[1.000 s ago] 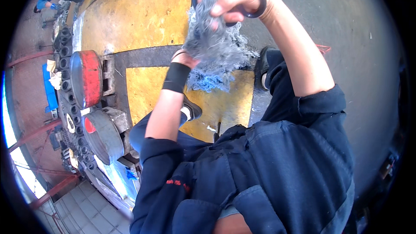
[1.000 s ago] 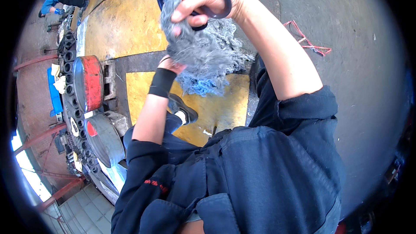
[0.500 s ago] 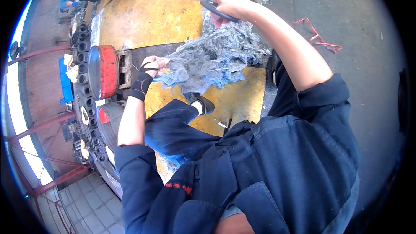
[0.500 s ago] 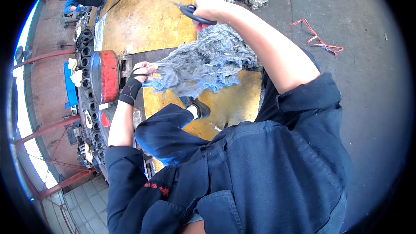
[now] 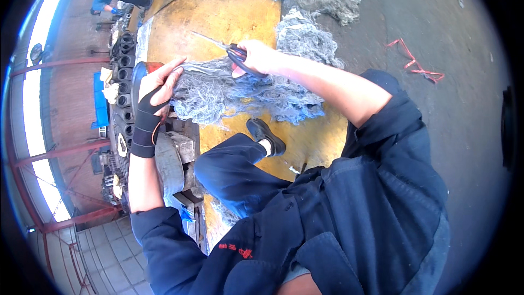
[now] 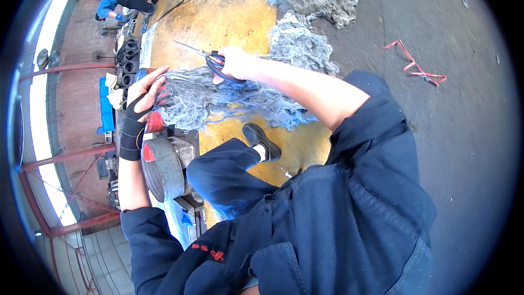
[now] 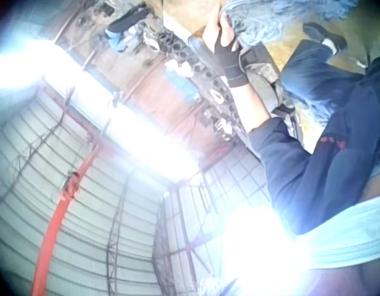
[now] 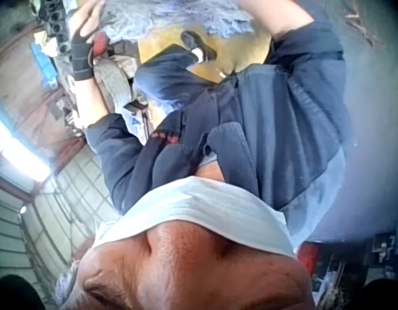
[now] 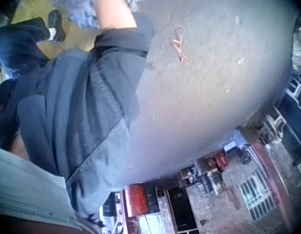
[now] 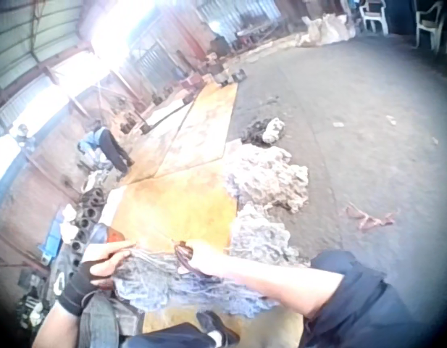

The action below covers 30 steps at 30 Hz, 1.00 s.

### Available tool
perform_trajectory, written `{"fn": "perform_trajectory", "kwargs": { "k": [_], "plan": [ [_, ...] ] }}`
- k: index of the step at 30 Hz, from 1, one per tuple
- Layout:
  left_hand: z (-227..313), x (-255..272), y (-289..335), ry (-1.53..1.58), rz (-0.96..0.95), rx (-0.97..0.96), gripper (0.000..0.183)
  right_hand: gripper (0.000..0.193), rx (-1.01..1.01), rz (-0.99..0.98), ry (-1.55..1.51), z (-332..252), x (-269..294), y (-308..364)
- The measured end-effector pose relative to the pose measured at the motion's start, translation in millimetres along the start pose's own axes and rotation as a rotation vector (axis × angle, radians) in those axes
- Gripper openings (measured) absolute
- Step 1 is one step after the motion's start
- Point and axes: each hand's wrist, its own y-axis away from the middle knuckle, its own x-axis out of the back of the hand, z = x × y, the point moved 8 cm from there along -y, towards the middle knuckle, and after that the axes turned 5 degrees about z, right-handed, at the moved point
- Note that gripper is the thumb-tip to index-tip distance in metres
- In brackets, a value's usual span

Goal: The person cuts a strip of insulation material with scissors while holding it by hand.

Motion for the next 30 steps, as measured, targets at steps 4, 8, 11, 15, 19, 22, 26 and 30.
{"fn": "perform_trajectory", "kwargs": {
  "k": [4,8,11,15,19,22,26,30],
  "plan": [
    [24.4,10.7,-0.4,0.029,0.049,-0.003,0.025,0.039,0.166,0.133,-0.226,-7.2,-7.2,-9.8],
    [25.3,-0.1,-1.0,0.033,-0.003,0.086,0.022,0.039,0.194,0.225,-0.233,-37.9,-3.3,7.7],
    [26.7,0.8,-8.9,0.184,0.06,-0.051,0.022,0.036,0.149,0.173,-0.193,-39.3,3.6,1.2],
    [-10.9,0.8,-12.1,0.697,0.018,0.259,0.022,0.034,0.109,0.091,-0.361,-40.8,16.5,-10.3],
    [-37.7,-18.4,-12.3,0.333,-0.114,0.2,0.022,0.036,0.141,0.05,-0.199,-63.8,41.0,-2.8],
    [-24.6,-30.4,-14.1,0.268,-0.118,0.057,0.019,0.038,0.267,0.26,0.256,-73.2,55.1,-0.7],
    [-8.6,-37.9,-18.0,0.431,-0.112,-0.082,0.021,0.036,0.248,0.328,0.422,-70.0,74.5,-0.8],
    [-13.2,-16.7,-12.7,0.557,0.023,0.007,0.024,0.034,0.268,0.354,0.42,-69.3,88.1,-2.0]
  ]
}}
